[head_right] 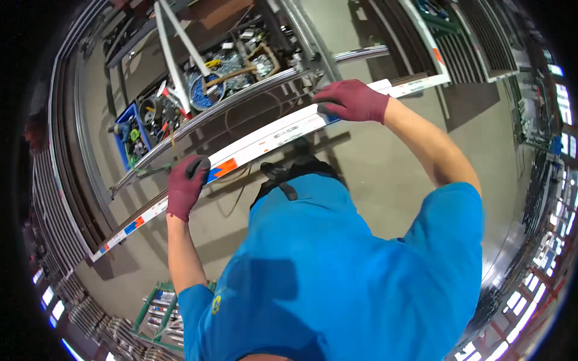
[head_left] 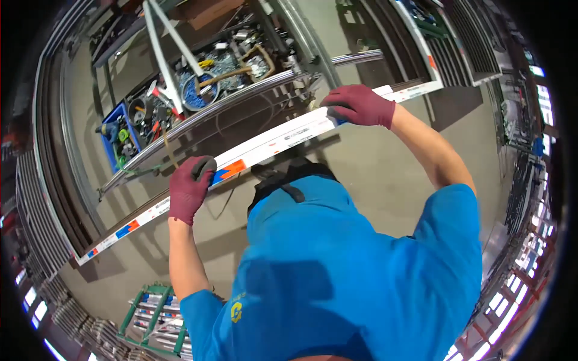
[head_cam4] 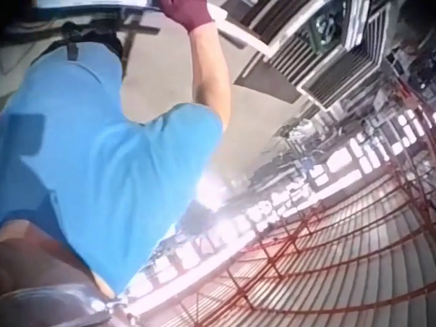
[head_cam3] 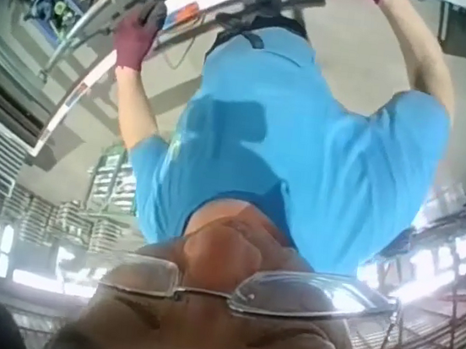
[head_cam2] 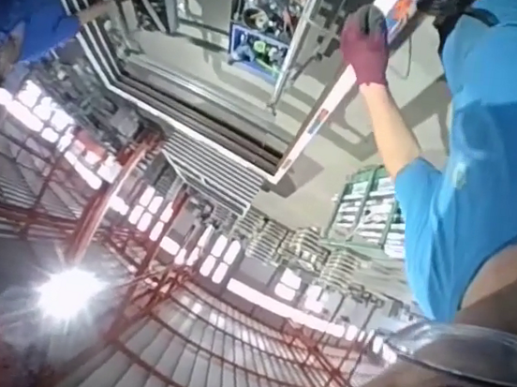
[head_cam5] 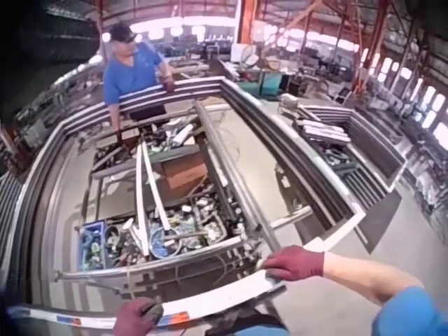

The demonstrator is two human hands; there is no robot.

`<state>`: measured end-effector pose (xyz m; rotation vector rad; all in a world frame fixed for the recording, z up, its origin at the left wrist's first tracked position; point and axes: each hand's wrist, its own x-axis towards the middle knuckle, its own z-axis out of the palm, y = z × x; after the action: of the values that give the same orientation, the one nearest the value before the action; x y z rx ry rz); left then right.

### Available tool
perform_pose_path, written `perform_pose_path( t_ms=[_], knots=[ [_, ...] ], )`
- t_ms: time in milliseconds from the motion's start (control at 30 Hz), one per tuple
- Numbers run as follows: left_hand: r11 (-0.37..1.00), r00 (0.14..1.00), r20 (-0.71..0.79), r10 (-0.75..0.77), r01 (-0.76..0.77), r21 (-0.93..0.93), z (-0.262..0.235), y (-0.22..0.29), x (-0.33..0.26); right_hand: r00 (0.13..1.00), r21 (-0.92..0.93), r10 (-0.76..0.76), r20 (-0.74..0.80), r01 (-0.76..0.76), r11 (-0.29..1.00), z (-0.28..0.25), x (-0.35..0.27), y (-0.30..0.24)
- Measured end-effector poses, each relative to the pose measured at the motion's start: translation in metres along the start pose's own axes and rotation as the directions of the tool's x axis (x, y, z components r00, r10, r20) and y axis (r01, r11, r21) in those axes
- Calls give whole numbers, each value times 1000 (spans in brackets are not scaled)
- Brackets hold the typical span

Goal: Assembling large metal frames using a power drill and a hammer to secure components.

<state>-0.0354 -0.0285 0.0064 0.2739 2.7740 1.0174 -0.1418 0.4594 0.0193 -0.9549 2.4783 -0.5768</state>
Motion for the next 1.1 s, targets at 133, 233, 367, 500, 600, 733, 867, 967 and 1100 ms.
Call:
perform_pose_path(
  t_ms=[133,233,367,500,600,733,867,967,1100],
  knots=[
    [978,994,73,-84,96,-187,51,61,42,989,-49,145,2,-144,988,-22,-52,52],
    [990,996,54,70,-63,-126,95,118,80,976,-97,208,-59,-213,972,-36,-89,85],
    [995,999,25,42,-39,-90,129,160,101,993,-225,-47,-109,22,974,-25,-76,54],
    [992,1000,-6,2,-3,-123,132,164,103,998,-298,48,-30,-55,953,0,-47,56],
    [972,998,34,-50,56,-230,123,158,94,985,-309,-65,-159,13,951,8,-50,57],
    [991,990,-110,-87,74,-112,91,122,60,926,-189,-227,-300,176,966,10,-46,74],
    [916,892,-236,-385,400,18,33,19,-3,992,-155,-81,-95,66,986,-18,-48,51],
    [859,798,-340,-498,508,-64,27,16,-20,952,147,-53,302,9,989,-60,-7,62],
    [838,859,-390,-331,458,298,25,9,-19,913,211,31,407,-127,969,-24,120,91]
  ],
)
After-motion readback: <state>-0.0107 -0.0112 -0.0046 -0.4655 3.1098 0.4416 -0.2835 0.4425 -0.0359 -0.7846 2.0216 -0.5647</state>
